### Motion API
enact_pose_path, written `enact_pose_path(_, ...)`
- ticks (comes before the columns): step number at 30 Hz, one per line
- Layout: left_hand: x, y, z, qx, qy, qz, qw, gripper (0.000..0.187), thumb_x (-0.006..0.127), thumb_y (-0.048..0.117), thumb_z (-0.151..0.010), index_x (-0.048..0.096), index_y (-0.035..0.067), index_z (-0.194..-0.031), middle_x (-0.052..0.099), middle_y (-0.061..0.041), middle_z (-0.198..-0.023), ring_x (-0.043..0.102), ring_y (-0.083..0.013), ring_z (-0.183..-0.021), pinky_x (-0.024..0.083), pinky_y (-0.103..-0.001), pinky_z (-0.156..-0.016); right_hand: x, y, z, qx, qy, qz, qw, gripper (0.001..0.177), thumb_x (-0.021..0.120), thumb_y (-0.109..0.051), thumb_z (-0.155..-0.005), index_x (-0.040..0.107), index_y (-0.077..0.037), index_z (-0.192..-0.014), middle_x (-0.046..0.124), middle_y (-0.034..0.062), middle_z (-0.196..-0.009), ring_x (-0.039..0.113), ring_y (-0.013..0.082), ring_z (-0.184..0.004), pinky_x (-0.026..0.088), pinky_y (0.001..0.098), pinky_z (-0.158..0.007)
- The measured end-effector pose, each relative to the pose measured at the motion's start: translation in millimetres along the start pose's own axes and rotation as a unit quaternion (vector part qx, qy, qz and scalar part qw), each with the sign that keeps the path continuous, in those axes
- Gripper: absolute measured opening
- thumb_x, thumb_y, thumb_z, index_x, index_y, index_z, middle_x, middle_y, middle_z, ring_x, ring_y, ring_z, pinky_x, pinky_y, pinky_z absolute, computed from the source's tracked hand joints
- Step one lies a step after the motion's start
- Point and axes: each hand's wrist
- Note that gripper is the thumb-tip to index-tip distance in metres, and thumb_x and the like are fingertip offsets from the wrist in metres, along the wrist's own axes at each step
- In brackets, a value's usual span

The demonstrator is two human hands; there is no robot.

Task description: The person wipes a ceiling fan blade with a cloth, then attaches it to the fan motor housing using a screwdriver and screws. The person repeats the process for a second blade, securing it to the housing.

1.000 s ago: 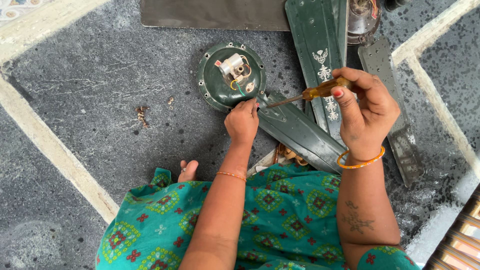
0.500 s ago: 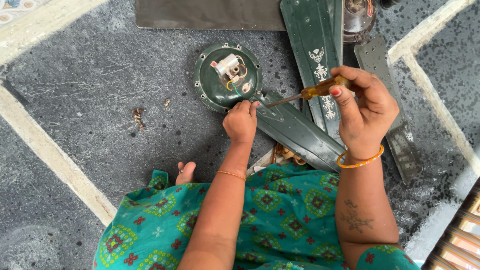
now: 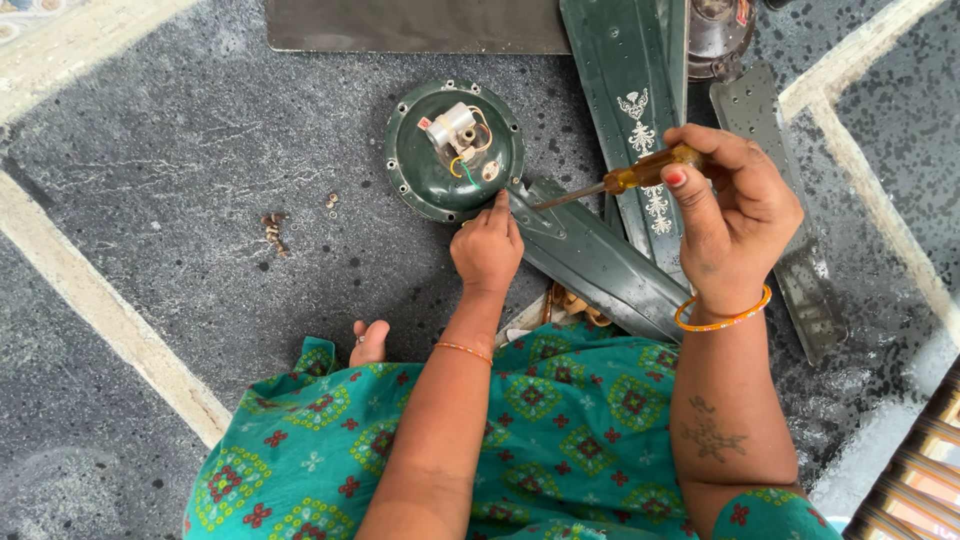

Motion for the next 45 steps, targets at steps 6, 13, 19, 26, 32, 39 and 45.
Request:
enact_pose_path(6,-1,-5,2,0.003,-0.003,0.022,1.0,0.032,0.068,0.016,-0.088,0.077,0.013,-0.119,0.077,-0.007,-0.089,0.071,-0.0275,-0.07,0.058,-0.04,-0.066,-2,-3,0,-0.005,0.001,-0.011,1.0,0.019,0.077,-0.002,-0.109,0.068,0.008,-0.123,0.071,0.011,-0.118,0.068,0.0116,-0.103,0.056,0.0228,-0.093)
enact_pose_path(13,-22,1,-4,-0.001,0.013,0.078,0.997,0.029,0.066,0.017,-0.093,0.075,0.012,-0.121,0.077,-0.007,-0.088,0.072,-0.0269,-0.072,0.058,-0.039,-0.066,-8,-3,0,-0.005,0.003,-0.021,1.0,0.02,0.076,-0.002,-0.11,0.068,0.007,-0.125,0.07,0.0097,-0.117,0.067,0.0105,-0.101,0.057,0.0219,-0.09)
enact_pose_path(19,-73,34,-33,-0.022,0.07,0.179,0.981,0.03,0.067,0.021,-0.1,0.07,0.011,-0.129,0.075,-0.007,-0.087,0.072,-0.0274,-0.082,0.057,-0.038,-0.076,1,4,-1,0.012,-0.006,-0.037,0.999,0.022,0.075,0.0,-0.106,0.068,0.007,-0.126,0.071,0.0102,-0.121,0.068,0.0114,-0.102,0.057,0.0222,-0.089)
enact_pose_path(26,-102,83,-22,0.04,-0.026,0.321,0.946,0.04,0.07,0.029,-0.097,0.063,0.003,-0.126,0.071,-0.014,-0.099,0.07,-0.0297,-0.088,0.055,-0.039,-0.081,25,-5,3,0.004,-0.053,-0.009,0.999,0.021,0.074,0.002,-0.103,0.07,0.004,-0.124,0.072,0.01,-0.119,0.069,0.0116,-0.103,0.057,0.0241,-0.091)
enact_pose_path(32,-39,48,18,-0.144,0.096,0.423,0.889,0.022,0.058,0.025,-0.112,0.066,0.005,-0.115,0.07,-0.007,-0.098,0.068,-0.0219,-0.088,0.055,-0.036,-0.079,50,22,15,-0.006,-0.079,0.034,0.996,0.028,0.074,-0.001,-0.096,0.067,0.001,-0.124,0.07,0.0116,-0.118,0.073,0.0149,-0.101,0.061,0.0261,-0.086)
enact_pose_path(39,23,-5,21,-0.498,0.233,0.601,0.58,0.03,0.055,0.032,-0.105,0.057,0.004,-0.096,0.038,0.005,-0.064,0.032,-0.0051,-0.052,0.024,-0.023,-0.045,82,115,33,0.021,-0.181,0.208,0.961,0.018,0.082,-0.01,-0.084,0.078,-0.005,-0.101,0.075,0.0137,-0.092,0.072,0.0248,-0.074,0.057,0.0356,-0.068)
enact_pose_path(45,37,-14,26,-0.508,0.258,0.401,0.718,0.035,0.065,0.03,-0.103,0.064,-0.005,-0.102,0.07,-0.006,-0.088,0.063,-0.0147,-0.078,0.052,-0.028,-0.074,106,149,50,0.082,-0.183,0.264,0.944,0.026,0.083,-0.015,-0.078,0.075,-0.004,-0.1,0.072,0.0146,-0.087,0.072,0.0281,-0.072,0.057,0.0385,-0.068)
Point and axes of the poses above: each hand's wrist, its own z-axis away from the middle knuckle, its own x-axis out of the palm, y = z × x
